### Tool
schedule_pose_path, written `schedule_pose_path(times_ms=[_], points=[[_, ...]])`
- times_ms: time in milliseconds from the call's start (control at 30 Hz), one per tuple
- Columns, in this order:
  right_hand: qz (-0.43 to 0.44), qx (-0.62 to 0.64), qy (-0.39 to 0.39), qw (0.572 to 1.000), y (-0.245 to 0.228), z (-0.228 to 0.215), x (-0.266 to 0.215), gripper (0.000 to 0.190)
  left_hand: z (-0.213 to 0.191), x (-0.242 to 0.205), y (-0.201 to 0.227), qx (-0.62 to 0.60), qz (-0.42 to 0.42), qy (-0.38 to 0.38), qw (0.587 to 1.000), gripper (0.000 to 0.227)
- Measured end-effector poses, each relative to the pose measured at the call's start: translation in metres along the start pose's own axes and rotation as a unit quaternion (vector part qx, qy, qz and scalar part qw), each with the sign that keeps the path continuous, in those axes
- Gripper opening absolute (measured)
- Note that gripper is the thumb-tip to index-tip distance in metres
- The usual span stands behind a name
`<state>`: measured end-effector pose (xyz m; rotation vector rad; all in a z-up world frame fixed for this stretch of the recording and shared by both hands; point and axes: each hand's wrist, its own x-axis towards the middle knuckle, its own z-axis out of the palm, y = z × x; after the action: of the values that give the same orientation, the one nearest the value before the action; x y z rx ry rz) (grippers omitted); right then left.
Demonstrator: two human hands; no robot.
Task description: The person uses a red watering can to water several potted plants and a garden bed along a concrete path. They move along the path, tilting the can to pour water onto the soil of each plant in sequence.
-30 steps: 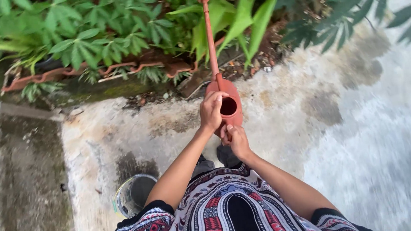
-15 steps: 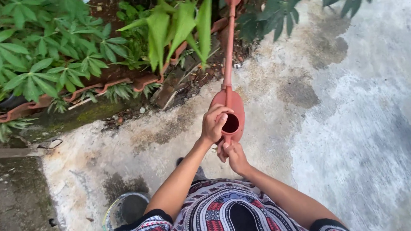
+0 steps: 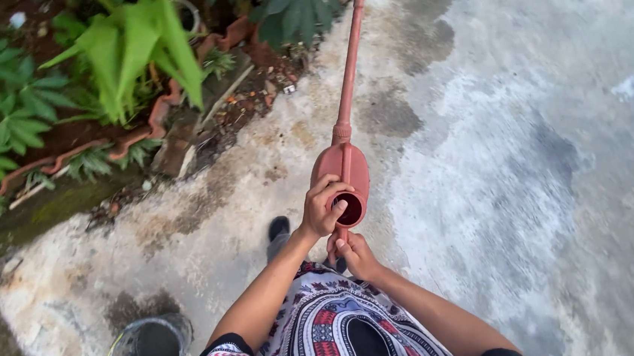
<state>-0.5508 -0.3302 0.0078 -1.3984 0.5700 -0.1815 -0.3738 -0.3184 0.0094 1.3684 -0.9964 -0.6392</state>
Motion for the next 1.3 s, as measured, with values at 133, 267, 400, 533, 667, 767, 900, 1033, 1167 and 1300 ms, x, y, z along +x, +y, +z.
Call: schedule_pose_path(times_ms=[133, 267, 400, 533, 667, 767, 900, 1033, 1167, 1300], points=[[-0.013, 0.019, 0.05, 0.998, 0.004, -0.037, -0.013, 0.04, 0.051, 0.022, -0.011, -0.016, 0.008, -0.04, 0.999, 0.043], [-0.014, 0.029, 0.091, 0.995, 0.014, -0.078, -0.012, 0.041, 0.095, 0.049, -0.027, -0.035, 0.01, -0.08, 0.996, 0.043], [-0.027, 0.037, 0.119, 0.992, 0.031, -0.126, 0.005, 0.039, 0.134, 0.087, -0.054, -0.052, 0.011, -0.103, 0.993, 0.043], [-0.028, 0.021, 0.136, 0.99, 0.019, -0.187, 0.044, 0.041, 0.176, 0.144, -0.09, -0.058, 0.016, -0.118, 0.991, 0.045], [-0.021, -0.01, 0.161, 0.987, -0.005, -0.257, 0.094, 0.042, 0.217, 0.22, -0.115, -0.068, 0.019, -0.131, 0.989, 0.044], [-0.017, -0.011, 0.168, 0.986, -0.002, -0.306, 0.133, 0.043, 0.238, 0.279, -0.136, -0.07, 0.022, -0.14, 0.987, 0.043], [-0.025, -0.003, 0.195, 0.98, -0.007, -0.362, 0.178, 0.041, 0.272, 0.346, -0.167, -0.068, 0.034, -0.156, 0.985, 0.042], [-0.027, 0.012, 0.222, 0.975, 0.003, -0.411, 0.206, 0.042, 0.3, 0.402, -0.166, -0.071, 0.026, -0.166, 0.983, 0.042], [-0.034, 0.009, 0.24, 0.97, 0.018, -0.467, 0.232, 0.042, 0.336, 0.454, -0.181, -0.066, 0.027, -0.168, 0.983, 0.041], [-0.039, 0.028, 0.219, 0.975, 0.026, -0.536, 0.258, 0.042, 0.385, 0.499, -0.212, -0.064, 0.02, -0.16, 0.985, 0.043]])
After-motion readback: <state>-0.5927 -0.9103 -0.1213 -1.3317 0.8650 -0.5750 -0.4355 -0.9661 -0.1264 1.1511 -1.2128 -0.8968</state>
